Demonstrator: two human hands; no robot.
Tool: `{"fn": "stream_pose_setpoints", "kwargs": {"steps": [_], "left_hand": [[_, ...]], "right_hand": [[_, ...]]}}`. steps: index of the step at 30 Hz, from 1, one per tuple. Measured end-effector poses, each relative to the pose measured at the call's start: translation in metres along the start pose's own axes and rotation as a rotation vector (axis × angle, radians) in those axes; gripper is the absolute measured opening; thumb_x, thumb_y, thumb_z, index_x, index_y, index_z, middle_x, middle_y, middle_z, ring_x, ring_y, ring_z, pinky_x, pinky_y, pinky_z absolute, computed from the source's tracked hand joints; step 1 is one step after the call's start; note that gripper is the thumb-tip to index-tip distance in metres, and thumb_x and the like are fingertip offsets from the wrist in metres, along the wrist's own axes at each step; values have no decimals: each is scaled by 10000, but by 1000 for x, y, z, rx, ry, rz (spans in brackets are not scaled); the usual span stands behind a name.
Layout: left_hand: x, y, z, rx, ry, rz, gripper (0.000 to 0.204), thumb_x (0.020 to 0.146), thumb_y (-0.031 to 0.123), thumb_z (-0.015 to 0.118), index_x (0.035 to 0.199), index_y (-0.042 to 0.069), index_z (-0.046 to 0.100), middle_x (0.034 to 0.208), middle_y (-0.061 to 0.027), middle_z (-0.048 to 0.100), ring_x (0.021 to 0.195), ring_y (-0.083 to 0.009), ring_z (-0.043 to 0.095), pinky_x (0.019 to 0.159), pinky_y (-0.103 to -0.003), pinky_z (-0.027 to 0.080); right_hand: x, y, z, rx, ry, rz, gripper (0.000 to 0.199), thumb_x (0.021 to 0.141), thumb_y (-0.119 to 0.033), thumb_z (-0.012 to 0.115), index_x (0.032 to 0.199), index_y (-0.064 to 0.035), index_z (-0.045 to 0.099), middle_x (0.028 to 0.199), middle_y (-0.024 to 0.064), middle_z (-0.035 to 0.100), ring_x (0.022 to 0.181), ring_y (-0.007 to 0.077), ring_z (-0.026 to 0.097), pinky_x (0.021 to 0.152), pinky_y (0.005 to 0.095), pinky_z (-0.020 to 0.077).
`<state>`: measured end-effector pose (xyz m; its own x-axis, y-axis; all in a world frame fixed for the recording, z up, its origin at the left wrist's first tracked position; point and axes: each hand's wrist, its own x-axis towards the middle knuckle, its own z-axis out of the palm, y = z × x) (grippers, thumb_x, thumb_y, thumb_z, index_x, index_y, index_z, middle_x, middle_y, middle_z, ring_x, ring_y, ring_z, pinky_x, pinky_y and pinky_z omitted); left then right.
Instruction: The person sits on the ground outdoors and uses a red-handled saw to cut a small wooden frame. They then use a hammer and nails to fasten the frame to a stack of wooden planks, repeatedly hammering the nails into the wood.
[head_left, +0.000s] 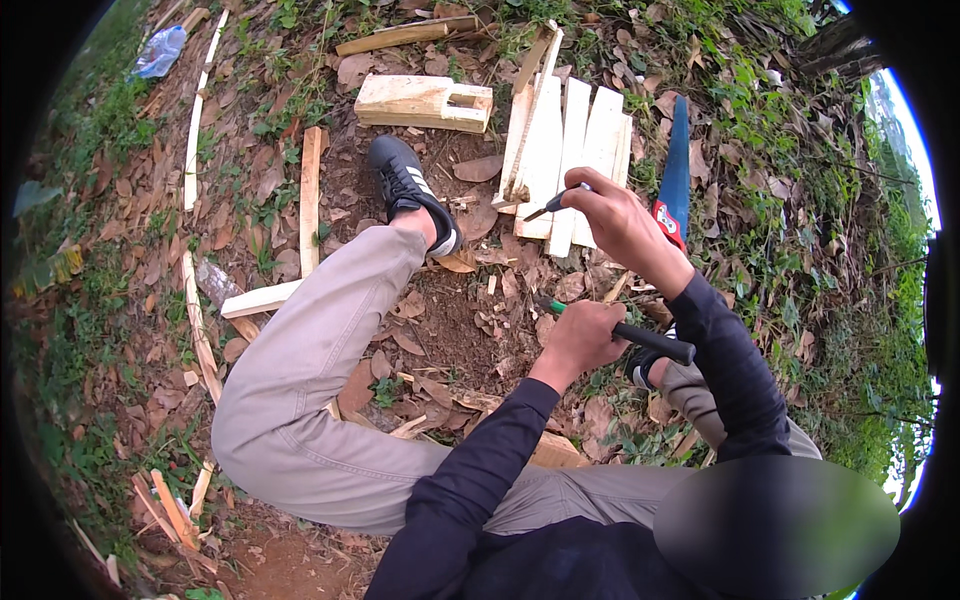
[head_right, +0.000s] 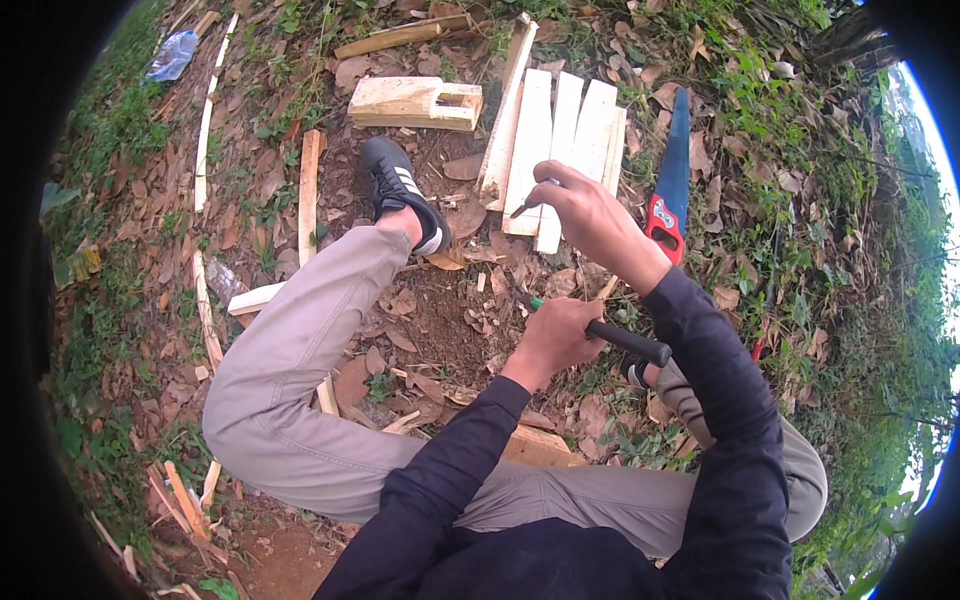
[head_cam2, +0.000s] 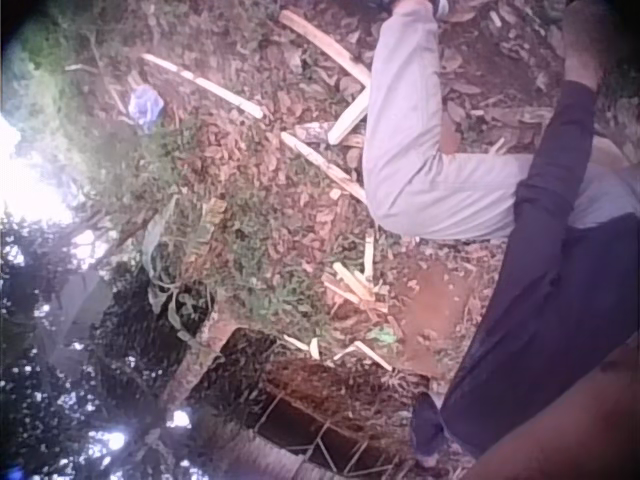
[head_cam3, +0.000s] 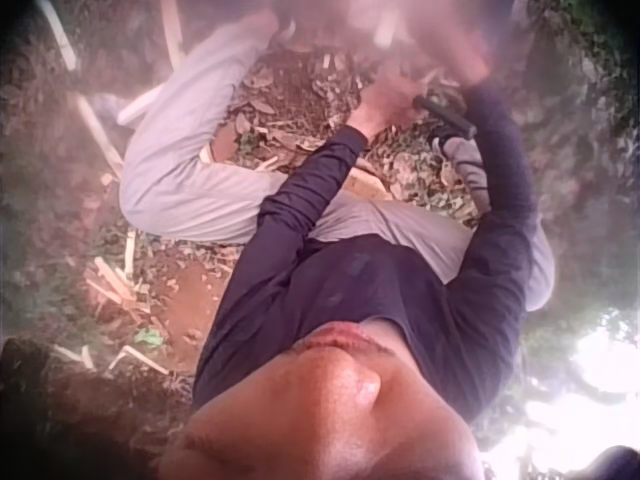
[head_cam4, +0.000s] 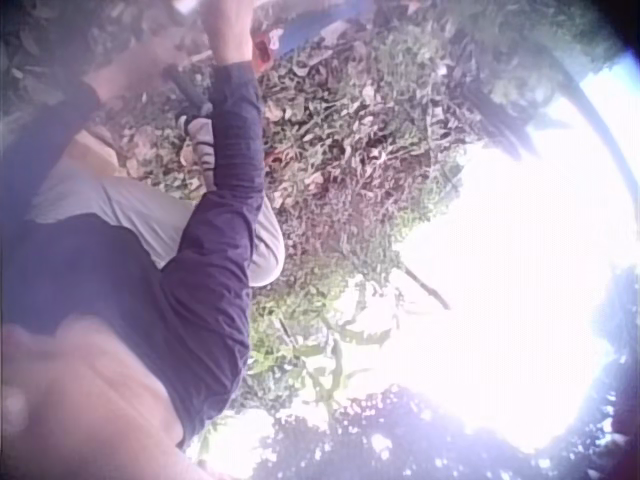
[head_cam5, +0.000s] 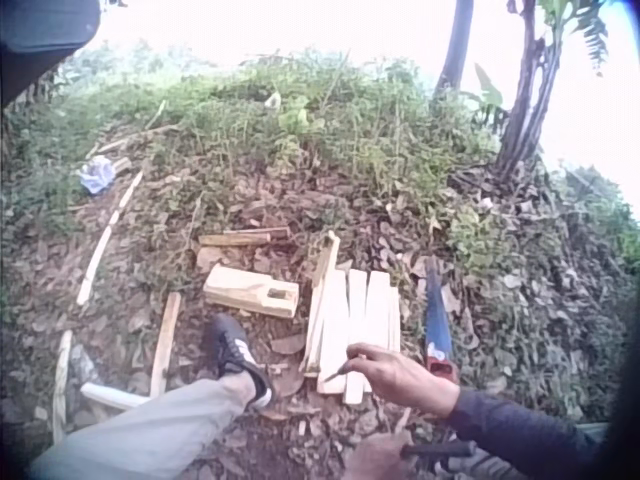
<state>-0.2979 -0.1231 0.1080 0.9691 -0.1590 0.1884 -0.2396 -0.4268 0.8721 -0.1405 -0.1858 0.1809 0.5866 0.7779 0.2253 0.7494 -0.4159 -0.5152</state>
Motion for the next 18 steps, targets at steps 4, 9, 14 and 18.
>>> {"fn": "stream_pose_setpoints", "kwargs": {"steps": [4, 9, 14, 18], "left_hand": [[0, -1, 0, 3, -9, -4, 190, 691, 152, 729, 786, 92, 575, 646, -114, 606, 657, -343, 639, 617, -462, 511], [0, -2, 0, 4, -10, -12, 188, 702, 156, 728, 787, 91, 574, 644, -115, 602, 654, -343, 635, 612, -462, 507], [1, -2, 1, -9, -8, -14, 187, 705, 159, 727, 779, 86, 572, 645, -118, 602, 651, -346, 632, 607, -464, 502], [0, -1, 0, -3, -10, -29, 190, 706, 161, 727, 767, 84, 564, 644, -121, 598, 650, -350, 630, 607, -467, 501]], "right_hand": [[6, -4, -1, -12, -20, -21, 306, 734, 157, 531, 973, 2, 643, 1111, 145, 615, 964, 375, 651, 791, 446, 536], [8, -1, 0, -54, -31, -63, 286, 787, 147, 548, 1005, -11, 646, 1159, 147, 622, 965, 376, 661, 787, 431, 555], [15, 3, -4, -58, -47, -80, 246, 799, 137, 545, 972, 2, 656, 1144, 159, 631, 981, 381, 658, 806, 427, 558], [19, 2, -3, -56, -67, -91, 224, 806, 125, 554, 966, 3, 653, 1126, 157, 636, 963, 376, 663, 799, 428, 558]]}}
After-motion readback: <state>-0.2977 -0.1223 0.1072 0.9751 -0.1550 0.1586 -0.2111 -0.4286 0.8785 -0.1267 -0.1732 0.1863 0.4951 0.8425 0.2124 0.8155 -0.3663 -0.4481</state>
